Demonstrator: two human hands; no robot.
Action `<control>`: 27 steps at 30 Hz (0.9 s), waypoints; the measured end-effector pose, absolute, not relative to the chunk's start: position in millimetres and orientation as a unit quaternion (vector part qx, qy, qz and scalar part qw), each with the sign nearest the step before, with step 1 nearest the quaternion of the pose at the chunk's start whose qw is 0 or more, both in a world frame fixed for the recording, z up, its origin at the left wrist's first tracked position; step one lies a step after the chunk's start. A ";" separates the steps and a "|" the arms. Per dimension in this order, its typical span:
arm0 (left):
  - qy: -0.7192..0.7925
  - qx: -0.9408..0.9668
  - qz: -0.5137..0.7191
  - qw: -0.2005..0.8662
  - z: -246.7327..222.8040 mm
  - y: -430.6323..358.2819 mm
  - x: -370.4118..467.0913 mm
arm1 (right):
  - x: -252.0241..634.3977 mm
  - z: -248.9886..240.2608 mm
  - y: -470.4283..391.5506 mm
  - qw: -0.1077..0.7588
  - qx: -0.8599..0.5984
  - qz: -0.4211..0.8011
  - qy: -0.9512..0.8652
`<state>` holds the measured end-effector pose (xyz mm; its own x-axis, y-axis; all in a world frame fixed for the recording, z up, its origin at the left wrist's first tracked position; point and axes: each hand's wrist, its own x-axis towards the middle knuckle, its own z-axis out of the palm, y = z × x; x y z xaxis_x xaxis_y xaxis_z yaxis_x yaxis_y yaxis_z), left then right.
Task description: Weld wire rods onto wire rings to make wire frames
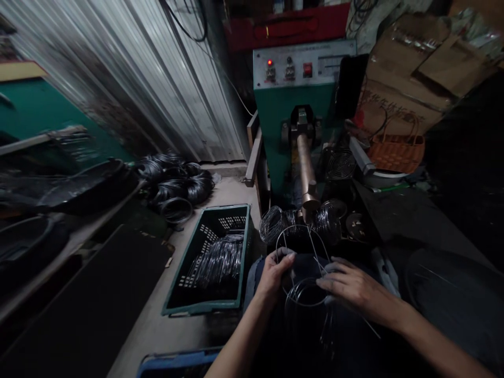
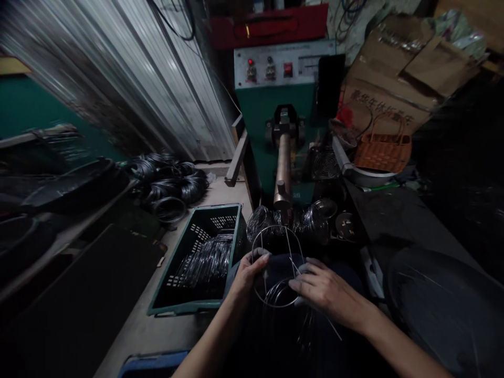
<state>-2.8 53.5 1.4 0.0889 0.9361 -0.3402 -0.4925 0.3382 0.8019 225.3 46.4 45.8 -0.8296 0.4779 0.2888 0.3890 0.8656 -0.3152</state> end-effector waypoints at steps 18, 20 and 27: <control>0.469 0.275 0.511 0.666 -0.3 80.8 -3.5 | 235.0 39.5 72.6 0.168 -0.287 0.154 -0.930; 0.474 0.276 0.513 0.661 0.1 102.0 -6.2 | 238.7 33.2 98.8 0.236 -0.330 0.216 -0.888; 0.421 0.297 0.562 0.647 0.0 178.8 -16.5 | 213.2 19.4 200.0 0.364 -0.461 0.442 -0.678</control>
